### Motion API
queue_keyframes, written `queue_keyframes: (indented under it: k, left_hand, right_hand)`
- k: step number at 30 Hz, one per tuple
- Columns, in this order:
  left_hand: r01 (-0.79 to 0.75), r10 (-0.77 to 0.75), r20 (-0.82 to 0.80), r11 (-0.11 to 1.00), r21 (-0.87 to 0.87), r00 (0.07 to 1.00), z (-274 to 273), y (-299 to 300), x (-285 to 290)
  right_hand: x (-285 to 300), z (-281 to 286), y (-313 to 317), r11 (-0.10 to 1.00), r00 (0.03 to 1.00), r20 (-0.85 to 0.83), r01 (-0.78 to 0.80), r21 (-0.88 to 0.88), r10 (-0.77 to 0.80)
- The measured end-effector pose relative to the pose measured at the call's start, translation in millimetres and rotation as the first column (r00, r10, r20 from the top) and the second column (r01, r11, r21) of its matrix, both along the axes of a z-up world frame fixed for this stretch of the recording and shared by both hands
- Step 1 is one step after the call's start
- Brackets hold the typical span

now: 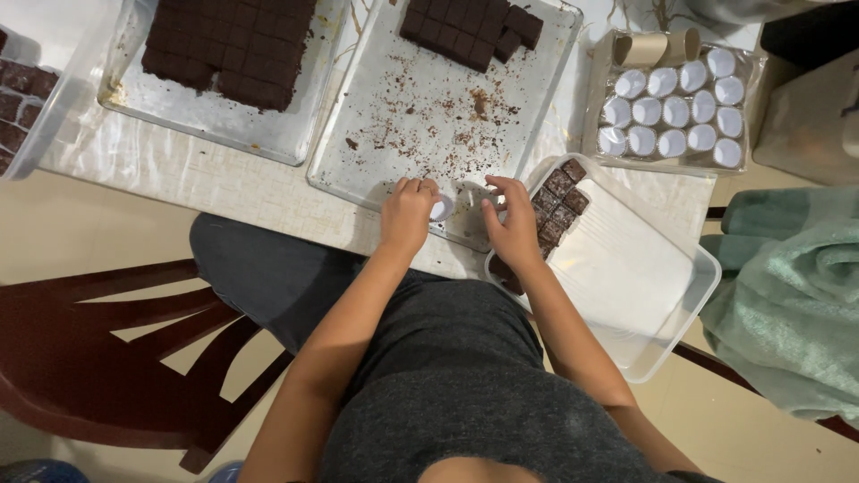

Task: The person is packaging brownies by placing them into paper liners and then into a plastic container.

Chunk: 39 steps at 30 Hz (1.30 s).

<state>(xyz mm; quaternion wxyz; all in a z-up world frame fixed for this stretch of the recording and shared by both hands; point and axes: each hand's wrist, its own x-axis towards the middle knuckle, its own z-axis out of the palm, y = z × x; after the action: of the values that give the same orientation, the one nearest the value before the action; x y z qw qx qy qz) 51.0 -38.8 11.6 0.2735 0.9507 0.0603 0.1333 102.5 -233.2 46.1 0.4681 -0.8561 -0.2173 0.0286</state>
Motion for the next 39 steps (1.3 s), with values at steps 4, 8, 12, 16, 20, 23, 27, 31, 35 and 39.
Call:
queue_keyframes:
  k: [4,8,12,16,20,23,27,31,35,39]
  left_hand:
    - [-0.003,0.001,0.050,0.999,0.032,0.999,1.4,0.6,-1.7]
    - [0.007,-0.011,0.082,0.999,0.041,0.997,1.4,0.0,-3.2]
    - [0.010,-0.012,0.082,1.000,0.024,0.997,12.5,-1.1,-5.2]
    - [0.006,-0.003,0.110,1.000,-0.022,0.994,21.8,-0.8,-6.9]
    - [0.003,0.000,0.078,0.999,-0.044,0.997,21.3,-0.3,-7.5]
    - [0.004,-0.001,0.060,0.999,-0.051,0.998,23.8,0.3,-9.9]
    - [0.002,0.004,0.069,0.996,-0.090,0.998,32.6,-0.3,-12.5]
    - [-0.032,0.049,0.066,0.969,-0.246,0.997,46.3,-2.6,-14.1]
    - [-0.051,0.114,0.077,0.828,-0.559,0.991,32.2,0.2,-9.6]
    - [-0.024,0.104,0.067,0.697,-0.717,0.992,-4.9,4.2,-4.8]
  right_hand:
    - [-0.5,-2.8,-1.0,1.000,1.000,0.009,-0.004,0.013,0.004]
    - [-0.7,-2.6,-1.6,1.000,1.000,0.015,-0.010,0.016,0.009]
    - [-1.8,-4.4,-1.9,1.000,1.000,0.024,-0.011,0.023,0.010]
    - [-2.6,-3.0,-1.1,0.999,1.000,0.020,-0.019,0.034,0.019]
    - [-3.9,-1.6,2.4,0.999,0.999,0.017,-0.035,0.016,0.035]
    - [-4.2,-6.2,7.6,0.998,0.997,0.068,-0.046,-0.035,0.048]
    - [-2.4,0.5,26.3,0.997,1.000,0.003,-0.011,-0.081,0.011]
    - [5.1,-14.5,34.3,0.999,0.989,-0.145,0.026,-0.023,-0.029]
    - [11.3,-18.7,40.9,0.998,0.969,-0.246,0.010,0.056,0.004]
    - [14.5,-11.7,50.1,0.996,0.937,-0.345,-0.031,0.083,0.058]
